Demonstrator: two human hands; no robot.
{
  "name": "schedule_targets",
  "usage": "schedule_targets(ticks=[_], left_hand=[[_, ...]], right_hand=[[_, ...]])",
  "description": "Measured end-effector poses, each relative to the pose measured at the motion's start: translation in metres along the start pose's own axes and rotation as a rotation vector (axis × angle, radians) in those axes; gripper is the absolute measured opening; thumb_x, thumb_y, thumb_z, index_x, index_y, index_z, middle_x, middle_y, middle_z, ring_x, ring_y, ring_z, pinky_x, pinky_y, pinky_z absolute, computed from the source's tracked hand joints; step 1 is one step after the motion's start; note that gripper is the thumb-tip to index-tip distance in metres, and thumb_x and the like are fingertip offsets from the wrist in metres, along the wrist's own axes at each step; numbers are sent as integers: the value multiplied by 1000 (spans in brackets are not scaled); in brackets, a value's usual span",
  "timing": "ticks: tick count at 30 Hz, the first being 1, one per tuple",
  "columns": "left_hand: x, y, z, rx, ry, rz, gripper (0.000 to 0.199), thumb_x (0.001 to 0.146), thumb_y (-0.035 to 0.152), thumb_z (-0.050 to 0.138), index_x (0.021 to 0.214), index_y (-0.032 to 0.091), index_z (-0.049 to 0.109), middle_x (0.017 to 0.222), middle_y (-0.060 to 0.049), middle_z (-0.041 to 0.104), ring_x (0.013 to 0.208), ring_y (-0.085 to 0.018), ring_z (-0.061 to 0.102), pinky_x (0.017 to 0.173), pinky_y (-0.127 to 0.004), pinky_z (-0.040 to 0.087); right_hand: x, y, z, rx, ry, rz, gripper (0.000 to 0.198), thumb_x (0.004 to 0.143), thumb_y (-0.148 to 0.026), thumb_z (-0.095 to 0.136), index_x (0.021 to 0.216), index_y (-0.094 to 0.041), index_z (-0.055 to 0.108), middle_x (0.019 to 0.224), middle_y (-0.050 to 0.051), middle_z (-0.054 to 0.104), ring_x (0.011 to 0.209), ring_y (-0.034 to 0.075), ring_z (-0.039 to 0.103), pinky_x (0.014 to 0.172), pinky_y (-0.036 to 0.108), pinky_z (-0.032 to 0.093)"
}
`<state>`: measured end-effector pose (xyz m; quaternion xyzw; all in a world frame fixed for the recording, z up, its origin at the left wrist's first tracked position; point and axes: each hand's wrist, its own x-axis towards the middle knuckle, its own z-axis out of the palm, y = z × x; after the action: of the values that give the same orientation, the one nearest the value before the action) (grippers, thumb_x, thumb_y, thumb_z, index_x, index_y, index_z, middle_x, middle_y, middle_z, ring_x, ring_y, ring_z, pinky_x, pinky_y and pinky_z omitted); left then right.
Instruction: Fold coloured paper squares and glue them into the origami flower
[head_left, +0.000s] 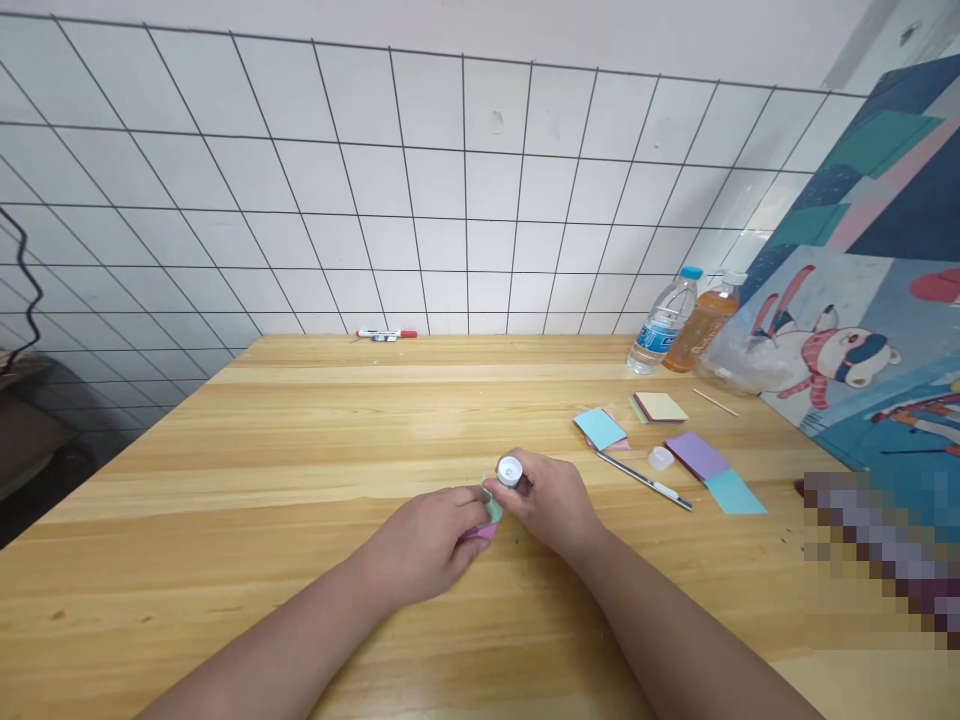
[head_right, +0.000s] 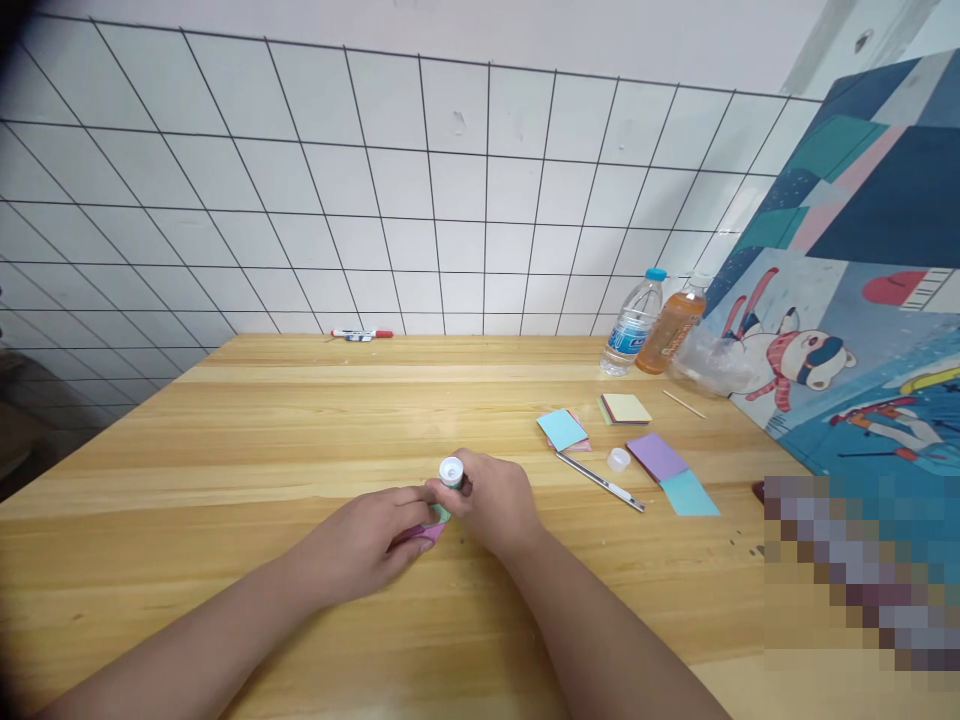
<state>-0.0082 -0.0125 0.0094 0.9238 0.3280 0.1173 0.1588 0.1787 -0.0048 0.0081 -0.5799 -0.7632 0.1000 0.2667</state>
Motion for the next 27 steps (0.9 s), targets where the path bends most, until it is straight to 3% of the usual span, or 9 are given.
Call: schedule_targets(ticks=[17, 22, 27], left_hand=[[0, 1, -1, 12, 2, -1, 15, 89, 22, 41, 83, 21, 54, 87, -1, 60, 79, -16, 57, 65, -25, 42], [0, 0, 0, -2, 23, 8, 19, 90, 24, 39, 85, 21, 56, 89, -3, 60, 81, -17, 58, 69, -27, 44], [0, -1, 3, -11, 76, 36, 20, 90, 24, 40, 87, 21, 59, 90, -5, 60, 83, -18, 57, 71, -29, 45]], right_hand=[[-1, 1, -1, 81, 27, -14, 22, 81, -44, 56, 79, -23, 60, 64, -2, 61, 59, 12, 52, 56, 22, 32], [-4, 1, -6, 312, 215, 8, 26, 81, -41, 57, 97, -22, 63, 84, 2, 66, 66, 13, 56, 63, 24, 42], [-4, 4, -17, 263, 569, -3, 20, 84, -35, 50, 93, -20, 61, 95, 9, 58, 90, 22, 54, 83, 35, 41]])
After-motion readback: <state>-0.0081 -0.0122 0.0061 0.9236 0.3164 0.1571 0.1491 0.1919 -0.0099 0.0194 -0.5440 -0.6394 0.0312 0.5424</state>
